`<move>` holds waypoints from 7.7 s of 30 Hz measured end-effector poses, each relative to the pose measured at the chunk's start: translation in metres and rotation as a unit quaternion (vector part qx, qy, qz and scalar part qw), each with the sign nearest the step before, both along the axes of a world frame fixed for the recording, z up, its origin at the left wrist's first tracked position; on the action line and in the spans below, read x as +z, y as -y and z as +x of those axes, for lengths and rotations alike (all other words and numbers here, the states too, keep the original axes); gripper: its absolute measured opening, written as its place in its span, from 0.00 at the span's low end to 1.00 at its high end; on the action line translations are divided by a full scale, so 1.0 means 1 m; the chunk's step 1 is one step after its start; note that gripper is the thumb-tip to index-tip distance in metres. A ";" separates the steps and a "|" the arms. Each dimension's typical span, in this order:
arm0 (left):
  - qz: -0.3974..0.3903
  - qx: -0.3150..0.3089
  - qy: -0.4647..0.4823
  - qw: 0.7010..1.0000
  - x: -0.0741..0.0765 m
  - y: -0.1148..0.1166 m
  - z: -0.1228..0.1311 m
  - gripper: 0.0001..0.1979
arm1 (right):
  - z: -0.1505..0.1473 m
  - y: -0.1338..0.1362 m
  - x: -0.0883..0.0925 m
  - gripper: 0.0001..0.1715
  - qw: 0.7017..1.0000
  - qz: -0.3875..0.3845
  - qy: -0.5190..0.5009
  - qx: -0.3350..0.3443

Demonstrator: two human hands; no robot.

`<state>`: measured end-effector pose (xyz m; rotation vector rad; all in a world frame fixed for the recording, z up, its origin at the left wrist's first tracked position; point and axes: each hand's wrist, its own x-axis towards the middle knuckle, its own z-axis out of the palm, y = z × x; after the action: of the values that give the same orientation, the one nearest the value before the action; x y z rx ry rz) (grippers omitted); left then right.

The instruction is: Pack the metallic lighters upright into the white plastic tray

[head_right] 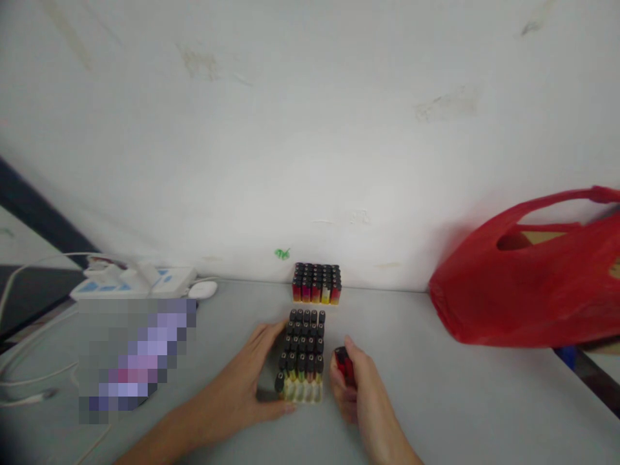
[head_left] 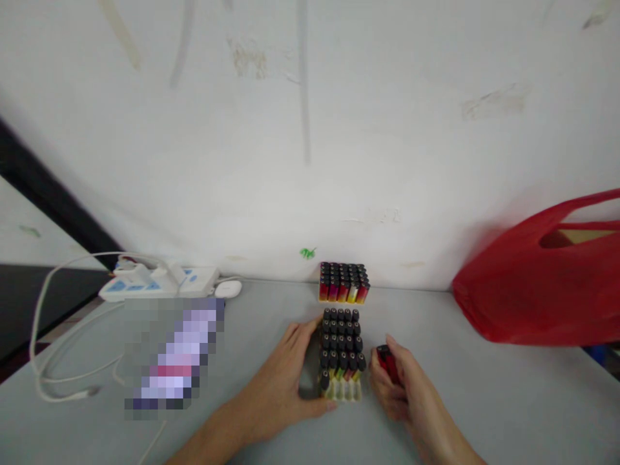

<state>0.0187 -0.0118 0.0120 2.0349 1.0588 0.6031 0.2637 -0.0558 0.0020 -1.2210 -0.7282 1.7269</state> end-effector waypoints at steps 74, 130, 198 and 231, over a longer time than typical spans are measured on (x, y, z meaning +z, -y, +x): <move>-0.006 -0.005 0.007 1.000 0.005 0.000 0.000 0.57 | 0.025 -0.001 0.023 0.27 0.690 0.163 0.704 0.043; -0.006 -0.003 -0.006 1.000 0.003 0.000 0.001 0.59 | 0.004 -0.014 0.008 0.43 0.999 -0.029 -0.020 0.012; -0.008 -0.002 -0.009 1.000 0.003 0.000 0.000 0.58 | -0.003 -0.003 0.013 0.41 0.999 -0.001 -0.026 0.036; -0.006 -0.004 -0.010 1.000 0.004 0.001 0.001 0.57 | -0.002 -0.006 -0.003 0.40 1.000 -0.002 0.019 0.007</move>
<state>0.0200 -0.0124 0.0155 2.0376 1.0634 0.5716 0.2620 -0.0499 -0.0006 -1.2576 -0.7582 1.7203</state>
